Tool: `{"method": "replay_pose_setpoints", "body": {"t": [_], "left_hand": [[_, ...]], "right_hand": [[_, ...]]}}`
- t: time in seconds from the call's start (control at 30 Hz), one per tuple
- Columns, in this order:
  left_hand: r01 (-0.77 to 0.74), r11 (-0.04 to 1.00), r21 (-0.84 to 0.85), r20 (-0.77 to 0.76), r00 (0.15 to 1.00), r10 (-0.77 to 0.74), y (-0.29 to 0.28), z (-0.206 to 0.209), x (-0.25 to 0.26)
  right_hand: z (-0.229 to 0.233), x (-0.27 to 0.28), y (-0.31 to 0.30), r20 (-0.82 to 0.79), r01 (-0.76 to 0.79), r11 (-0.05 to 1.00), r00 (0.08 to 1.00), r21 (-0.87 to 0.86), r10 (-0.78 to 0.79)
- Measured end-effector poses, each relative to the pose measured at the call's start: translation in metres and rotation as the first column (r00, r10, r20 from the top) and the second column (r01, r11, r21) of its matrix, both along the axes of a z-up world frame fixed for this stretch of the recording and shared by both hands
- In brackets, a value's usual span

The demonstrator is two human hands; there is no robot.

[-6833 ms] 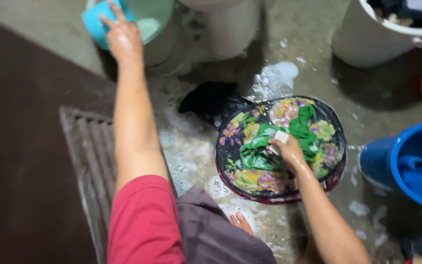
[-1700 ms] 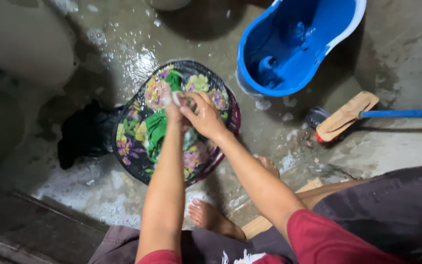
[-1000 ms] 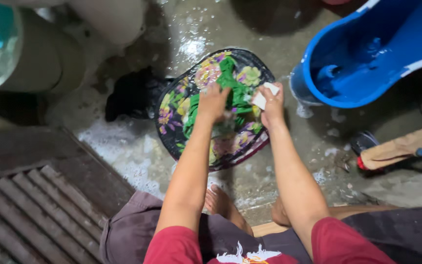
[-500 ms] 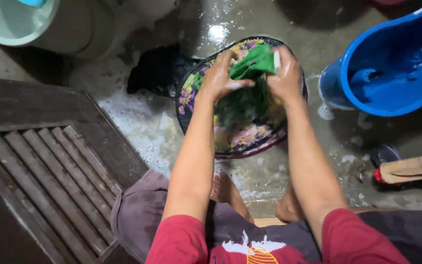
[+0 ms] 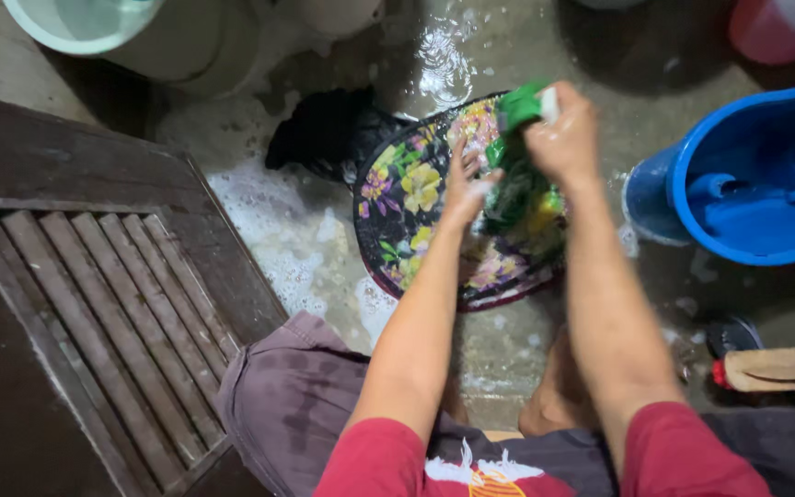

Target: The person washes clothes by hand in a basin on the floor, adding liquid detergent, scrubbing the items with a brush, and rinsing them with water from a bowl.

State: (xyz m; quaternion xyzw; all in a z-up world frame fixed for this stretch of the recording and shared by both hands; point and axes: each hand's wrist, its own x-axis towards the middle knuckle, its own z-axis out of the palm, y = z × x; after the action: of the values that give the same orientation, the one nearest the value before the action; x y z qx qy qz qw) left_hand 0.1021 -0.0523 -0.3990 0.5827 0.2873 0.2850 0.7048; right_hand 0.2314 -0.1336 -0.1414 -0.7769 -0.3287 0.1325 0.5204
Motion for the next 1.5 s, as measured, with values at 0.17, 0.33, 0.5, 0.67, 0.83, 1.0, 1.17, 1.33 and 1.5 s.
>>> {"method": "replay_pose_setpoints", "body": {"t": [0.17, 0.33, 0.5, 0.67, 0.83, 1.0, 1.17, 1.33, 1.5], "left_hand": [[0.056, 0.996, -0.075, 0.004, 0.998, -0.056, 0.003, 0.014, -0.012], [-0.017, 0.799, -0.601, 0.084, 0.993, 0.085, 0.057, 0.061, -0.062], [0.126, 0.571, -0.811, 0.123, 0.991, -0.044, 0.087, 0.069, -0.099], [-0.06, 0.561, -0.825, -0.153, 0.981, -0.121, 0.017, 0.061, -0.096], [-0.057, 0.447, -0.893, -0.139, 0.978, -0.153, 0.004, 0.025, -0.105], [-0.078, 0.994, 0.072, -0.613, 0.783, 0.105, -0.032, -0.034, -0.12], [-0.122, 0.992, -0.035, -0.679, 0.731, 0.066, -0.035, -0.021, -0.125], [-0.22, 0.958, -0.185, -0.684, 0.729, 0.036, -0.02, -0.01, -0.113], [-0.331, 0.734, -0.593, -0.245, 0.942, 0.228, -0.026, -0.041, -0.111]], "right_hand": [[0.03, -0.037, 0.02, -0.227, -0.005, 0.976, 0.972, 0.216, 0.055], [0.04, 0.002, 0.014, -0.485, 0.05, 0.846, 0.837, 0.531, 0.255], [-0.048, 0.069, -0.017, -0.378, 0.282, 0.953, 0.875, -0.109, -0.302], [-0.13, 0.001, -0.022, 0.316, 0.324, 0.934, 0.911, -0.152, -0.264], [-0.122, -0.144, 0.005, 0.323, -0.169, 0.949, 0.912, -0.265, 0.252], [-0.121, -0.115, 0.026, 0.264, -0.251, 0.733, 0.819, -0.632, 0.509], [-0.135, -0.068, 0.06, 0.489, 0.097, 0.77, 0.821, -0.63, 0.297], [-0.154, -0.081, 0.049, 0.639, 0.148, 0.871, 0.738, -0.468, 0.218], [-0.165, -0.127, 0.013, 0.326, -0.3, 0.864, 0.835, -0.404, 0.443]]}}
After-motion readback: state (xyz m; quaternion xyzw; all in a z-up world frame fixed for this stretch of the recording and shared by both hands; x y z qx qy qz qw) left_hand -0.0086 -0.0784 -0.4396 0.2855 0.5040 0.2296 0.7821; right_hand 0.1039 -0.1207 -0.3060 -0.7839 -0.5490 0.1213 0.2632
